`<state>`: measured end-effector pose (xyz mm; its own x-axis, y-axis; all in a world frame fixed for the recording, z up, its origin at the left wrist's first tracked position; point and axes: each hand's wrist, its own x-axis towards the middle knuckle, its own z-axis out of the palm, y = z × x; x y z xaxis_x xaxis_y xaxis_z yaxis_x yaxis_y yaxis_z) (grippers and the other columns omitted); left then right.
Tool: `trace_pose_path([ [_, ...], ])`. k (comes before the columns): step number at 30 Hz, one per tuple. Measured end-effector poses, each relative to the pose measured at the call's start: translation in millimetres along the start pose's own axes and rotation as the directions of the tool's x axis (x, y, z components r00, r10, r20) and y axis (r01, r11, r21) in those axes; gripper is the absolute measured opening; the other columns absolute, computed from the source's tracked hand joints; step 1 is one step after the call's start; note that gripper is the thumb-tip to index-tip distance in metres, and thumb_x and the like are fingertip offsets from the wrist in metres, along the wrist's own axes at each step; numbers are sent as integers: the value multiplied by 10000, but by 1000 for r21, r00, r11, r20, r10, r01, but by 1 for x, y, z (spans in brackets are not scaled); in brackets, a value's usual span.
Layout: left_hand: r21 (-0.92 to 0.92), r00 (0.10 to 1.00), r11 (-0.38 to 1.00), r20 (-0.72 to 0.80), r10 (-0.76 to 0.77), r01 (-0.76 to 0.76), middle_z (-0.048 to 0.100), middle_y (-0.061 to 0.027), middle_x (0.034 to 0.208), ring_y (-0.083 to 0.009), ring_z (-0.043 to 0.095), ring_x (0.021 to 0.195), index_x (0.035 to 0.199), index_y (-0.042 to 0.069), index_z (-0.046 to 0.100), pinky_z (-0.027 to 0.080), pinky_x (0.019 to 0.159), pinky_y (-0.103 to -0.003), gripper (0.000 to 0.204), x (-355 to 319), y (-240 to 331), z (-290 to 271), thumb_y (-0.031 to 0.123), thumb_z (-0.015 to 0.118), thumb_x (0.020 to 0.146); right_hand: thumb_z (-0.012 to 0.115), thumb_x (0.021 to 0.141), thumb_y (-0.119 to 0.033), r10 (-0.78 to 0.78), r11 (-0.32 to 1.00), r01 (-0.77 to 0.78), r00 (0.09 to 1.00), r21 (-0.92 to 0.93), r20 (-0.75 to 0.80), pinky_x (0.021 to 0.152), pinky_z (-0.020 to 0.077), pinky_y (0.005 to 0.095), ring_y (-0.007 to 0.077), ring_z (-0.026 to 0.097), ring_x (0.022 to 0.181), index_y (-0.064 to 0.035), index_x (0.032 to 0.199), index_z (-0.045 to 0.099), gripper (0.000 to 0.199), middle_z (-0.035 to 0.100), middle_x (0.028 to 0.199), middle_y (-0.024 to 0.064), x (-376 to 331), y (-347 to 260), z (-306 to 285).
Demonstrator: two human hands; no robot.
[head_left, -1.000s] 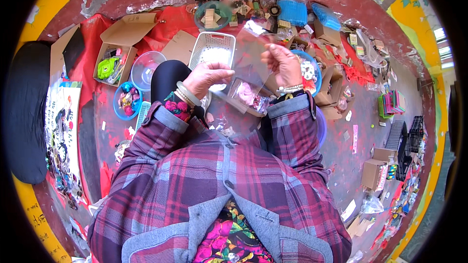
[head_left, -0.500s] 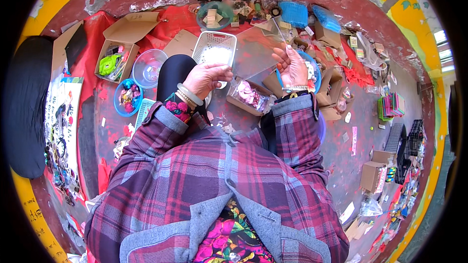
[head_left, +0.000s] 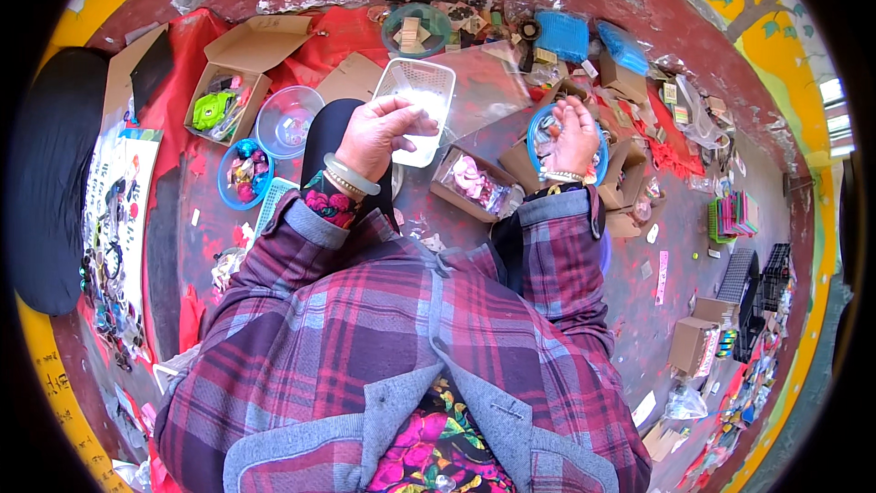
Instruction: The person sits on the floor and packs small pink and red decorative items into clear plastic bags. They pick up the items from a white basket, place them into the bags, and seal them by hand. The person handles the items one at a time, occasionally adjusting the contents within the bags.
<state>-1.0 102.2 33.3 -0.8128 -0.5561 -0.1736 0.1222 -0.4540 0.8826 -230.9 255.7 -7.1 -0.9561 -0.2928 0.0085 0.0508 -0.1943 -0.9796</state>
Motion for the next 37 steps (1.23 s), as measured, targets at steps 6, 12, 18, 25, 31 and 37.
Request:
trace_pose_path([
  [6,-27,1000,1000,2,-12,12,654,-97,883,-155,641,804,898,34,581,468,565,-193,126,-1,-7,4,155,564,863,620,797,-188,-527,605,719,683,-342,506,836,432,338,248,557,943,-47,1010,610,255,602,994,105,-56,-22,37],
  [12,-23,999,999,22,-23,24,641,-64,842,-116,604,746,877,35,592,456,588,-199,150,-1,-11,5,180,556,869,670,717,-165,-541,450,880,402,-150,739,819,438,357,268,557,947,-54,1046,596,355,604,991,117,-90,-25,57],
  [18,-64,996,996,-77,55,-60,625,-49,804,-97,562,724,853,34,603,430,592,-206,210,4,-19,4,228,533,892,605,796,-86,-442,734,659,650,-168,618,682,494,318,221,625,747,-22,1007,615,221,651,830,94,-85,1,52],
  [25,21,950,971,-205,237,-237,621,-31,870,-81,557,743,927,46,594,416,608,-204,148,9,-14,-5,178,588,861,586,858,-180,177,975,-220,824,16,538,645,484,240,153,636,717,-8,950,615,197,665,808,107,-69,-4,41],
  [31,38,985,997,-158,67,-62,624,-23,907,-90,588,805,1049,46,565,431,574,-180,234,6,-6,2,144,608,841,582,864,-215,245,955,-295,797,3,552,630,482,242,148,631,700,-1,920,601,222,659,779,104,-71,-5,42],
  [37,4,997,998,-31,-65,65,637,-65,947,-152,615,862,1058,19,559,513,641,-220,256,11,-19,-10,168,594,853,581,865,-234,238,947,-321,759,31,606,654,494,248,160,631,707,2,923,596,244,657,784,110,-66,5,38],
])
